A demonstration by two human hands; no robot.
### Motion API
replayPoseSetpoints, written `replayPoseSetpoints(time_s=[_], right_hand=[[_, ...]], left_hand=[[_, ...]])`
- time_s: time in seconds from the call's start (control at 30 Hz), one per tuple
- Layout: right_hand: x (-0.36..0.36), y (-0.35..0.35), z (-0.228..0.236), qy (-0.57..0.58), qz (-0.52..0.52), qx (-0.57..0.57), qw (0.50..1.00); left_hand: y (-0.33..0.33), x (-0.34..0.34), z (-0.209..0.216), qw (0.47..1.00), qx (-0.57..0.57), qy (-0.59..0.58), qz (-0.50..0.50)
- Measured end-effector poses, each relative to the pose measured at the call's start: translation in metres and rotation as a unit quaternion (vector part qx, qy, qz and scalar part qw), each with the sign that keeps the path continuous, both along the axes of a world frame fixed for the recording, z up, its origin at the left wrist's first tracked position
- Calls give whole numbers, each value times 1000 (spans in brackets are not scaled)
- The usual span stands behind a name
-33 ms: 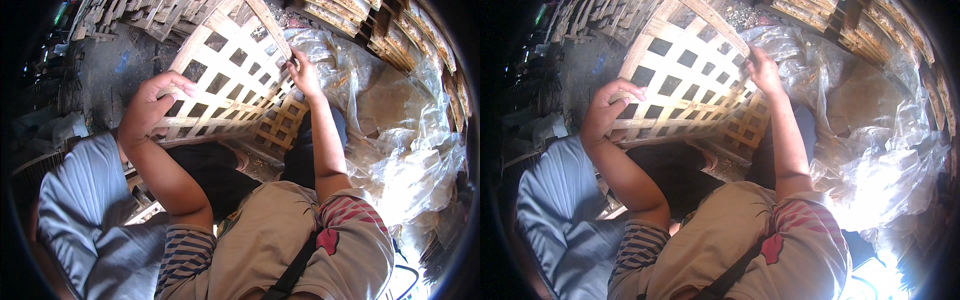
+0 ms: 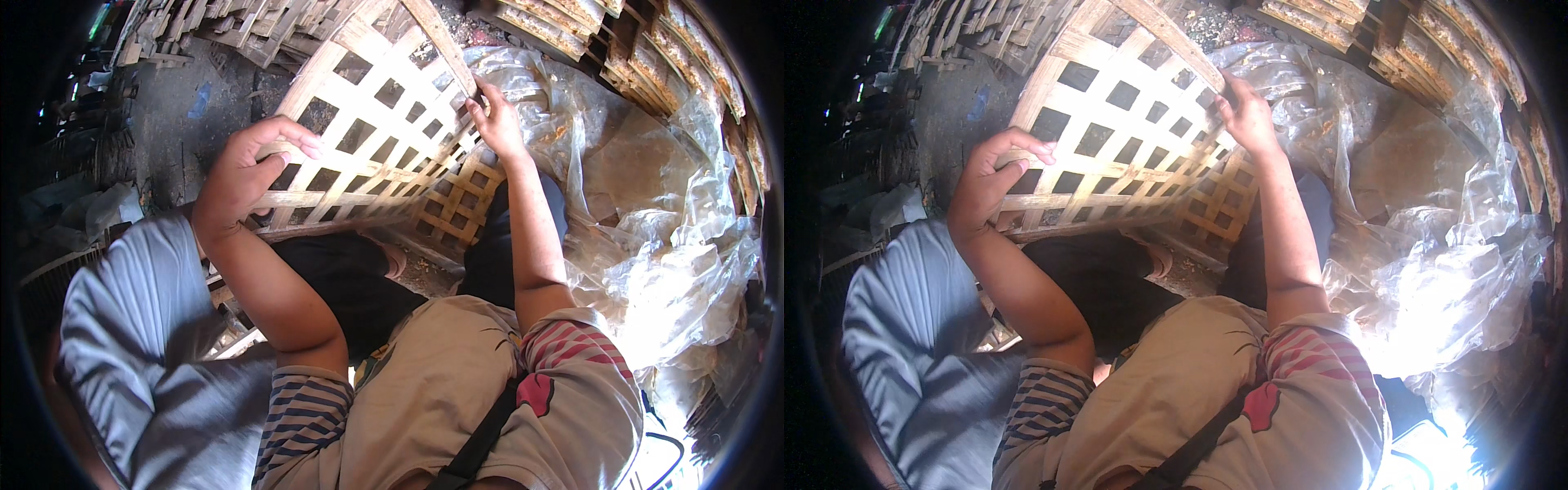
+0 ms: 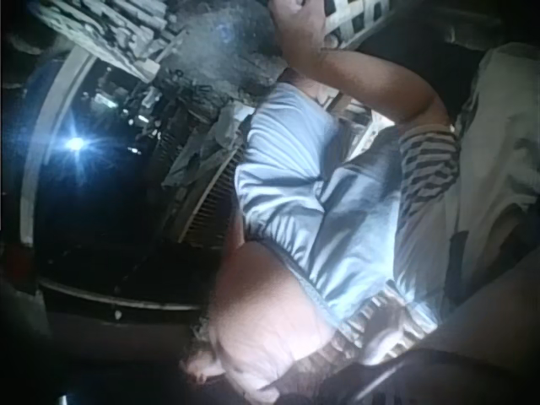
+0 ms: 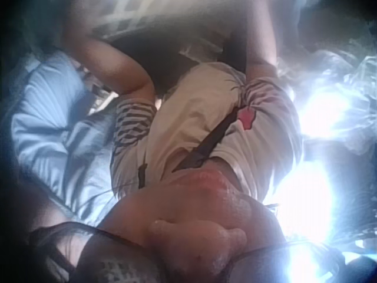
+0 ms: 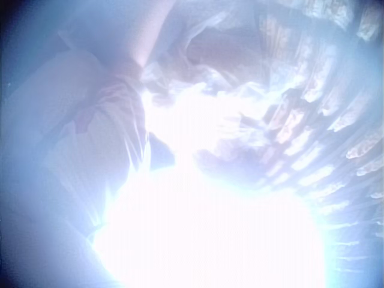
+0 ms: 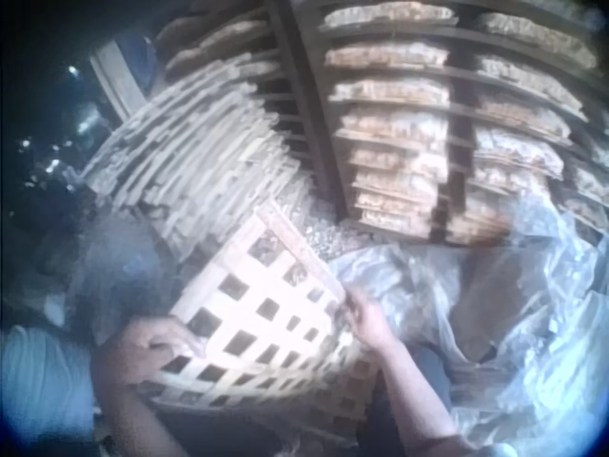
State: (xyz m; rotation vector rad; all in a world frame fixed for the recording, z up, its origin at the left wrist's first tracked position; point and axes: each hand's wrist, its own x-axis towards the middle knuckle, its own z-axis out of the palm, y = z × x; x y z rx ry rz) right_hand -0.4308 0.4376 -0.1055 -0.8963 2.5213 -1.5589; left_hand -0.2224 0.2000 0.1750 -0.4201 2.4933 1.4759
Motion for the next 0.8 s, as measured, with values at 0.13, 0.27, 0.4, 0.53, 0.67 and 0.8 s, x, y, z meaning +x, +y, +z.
replayPoseSetpoints(time_s=[0.13, 0.27, 0.4, 0.53, 0.67, 0.8], right_hand=[[-1, -3, -4, 11, -16, 13, 1000], [-10, -7, -18, 56, -25, 32, 998], [-5, -10, -17, 69, -38, 14, 997], [-2, -12, -4, 24, -31, 30, 999], [-6, -11, -15, 77, -34, 29, 996], [-2, -10, -15, 95, -42, 57, 993]], left_hand=[[-6, -1, -4, 998, -9, 38, -42], [-6, -4, -5, 998, -29, 41, -34], [-4, -3, -6, 999, -29, 35, -20], [-8, -2, -7, 998, -33, 45, -35], [-6, -2, -7, 999, -23, 33, -22], [-3, -3, -4, 1000, 2, 2, 11]])
